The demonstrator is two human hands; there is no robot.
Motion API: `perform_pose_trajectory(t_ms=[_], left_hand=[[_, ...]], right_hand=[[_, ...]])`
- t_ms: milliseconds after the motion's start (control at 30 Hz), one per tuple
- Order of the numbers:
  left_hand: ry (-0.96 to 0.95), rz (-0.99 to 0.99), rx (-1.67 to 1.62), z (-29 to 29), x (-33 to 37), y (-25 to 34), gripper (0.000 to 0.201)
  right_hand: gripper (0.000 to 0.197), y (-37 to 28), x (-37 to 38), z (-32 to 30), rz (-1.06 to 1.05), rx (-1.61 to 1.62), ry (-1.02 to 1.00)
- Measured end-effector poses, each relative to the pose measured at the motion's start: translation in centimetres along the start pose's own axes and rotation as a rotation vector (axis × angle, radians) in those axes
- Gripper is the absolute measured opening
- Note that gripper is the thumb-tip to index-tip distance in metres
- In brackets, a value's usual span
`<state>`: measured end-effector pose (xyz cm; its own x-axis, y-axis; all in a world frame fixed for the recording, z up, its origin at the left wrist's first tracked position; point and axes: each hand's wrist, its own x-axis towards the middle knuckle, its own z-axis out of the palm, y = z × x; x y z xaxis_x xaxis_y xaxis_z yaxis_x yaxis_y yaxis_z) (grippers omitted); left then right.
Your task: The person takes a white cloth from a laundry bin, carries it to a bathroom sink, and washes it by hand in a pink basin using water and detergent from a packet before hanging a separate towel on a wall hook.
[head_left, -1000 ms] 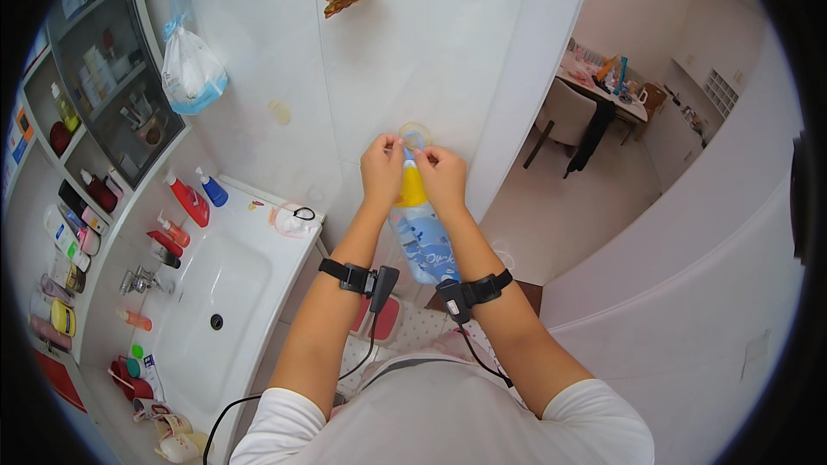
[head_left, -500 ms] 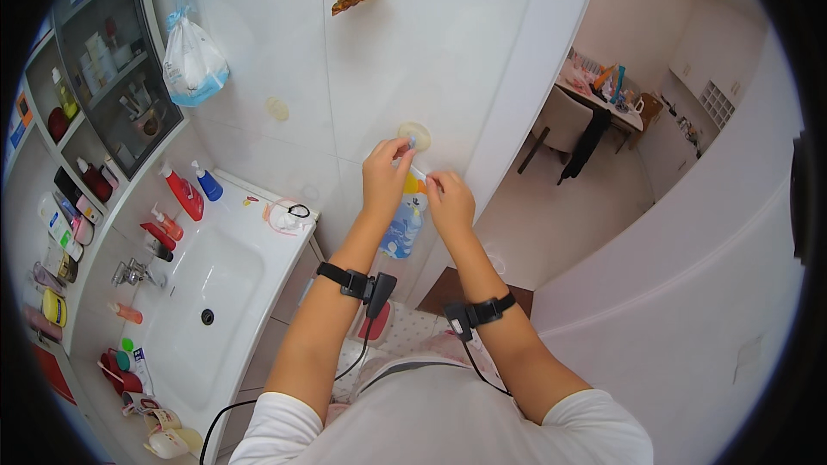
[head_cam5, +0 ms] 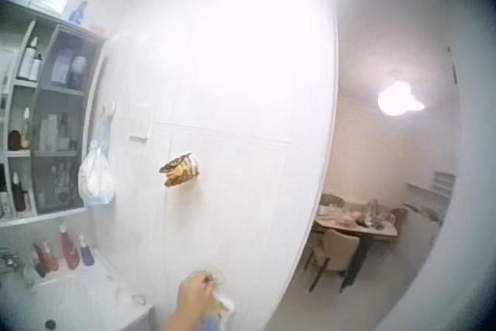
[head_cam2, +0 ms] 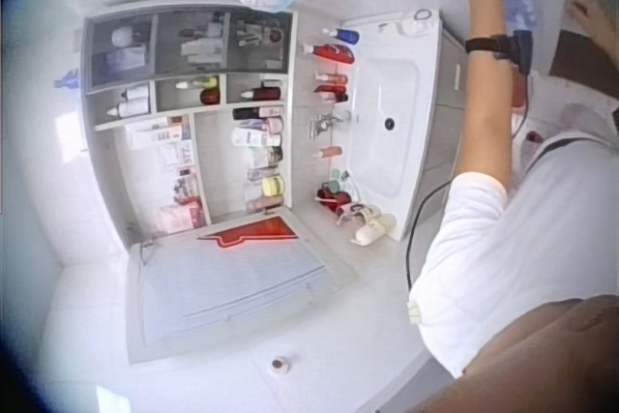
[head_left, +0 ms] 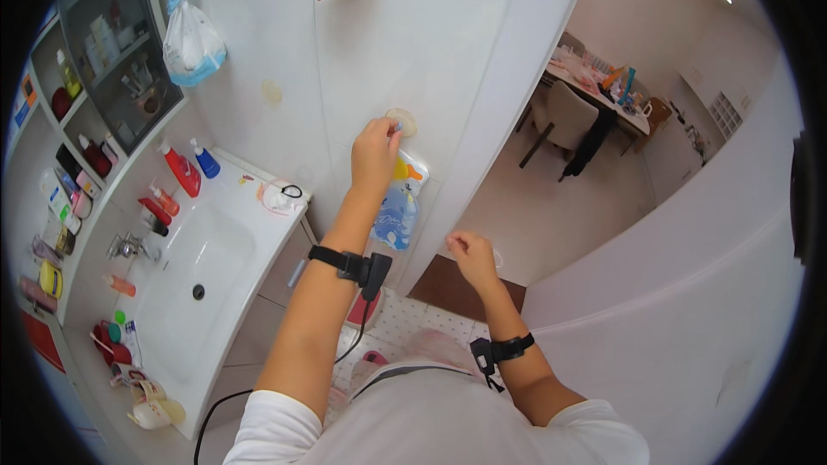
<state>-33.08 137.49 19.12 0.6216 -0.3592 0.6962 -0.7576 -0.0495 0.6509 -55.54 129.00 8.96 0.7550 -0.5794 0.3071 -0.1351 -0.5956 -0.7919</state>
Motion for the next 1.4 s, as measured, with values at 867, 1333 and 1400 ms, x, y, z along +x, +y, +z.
perform_pose_trajectory(t_ms=[867, 1333, 1400], left_hand=[[-0.701, -0.982, 0.259, -15.4, -43.6, 11.0, 0.042], [-0.177, -1.239, 0.261, -32.4, -48.3, 6.5, 0.047], [-0.129, -1.271, 0.246, -35.0, -49.0, 6.4, 0.048]], right_hand=[[0.037, 13.4, -8.1, -9.7, 0.294, 0.034, -1.062], [0.042, 5.7, -7.0, 9.7, -0.094, -0.173, -1.233], [0.044, 3.2, -6.7, 14.6, -0.157, -0.066, -1.233]])
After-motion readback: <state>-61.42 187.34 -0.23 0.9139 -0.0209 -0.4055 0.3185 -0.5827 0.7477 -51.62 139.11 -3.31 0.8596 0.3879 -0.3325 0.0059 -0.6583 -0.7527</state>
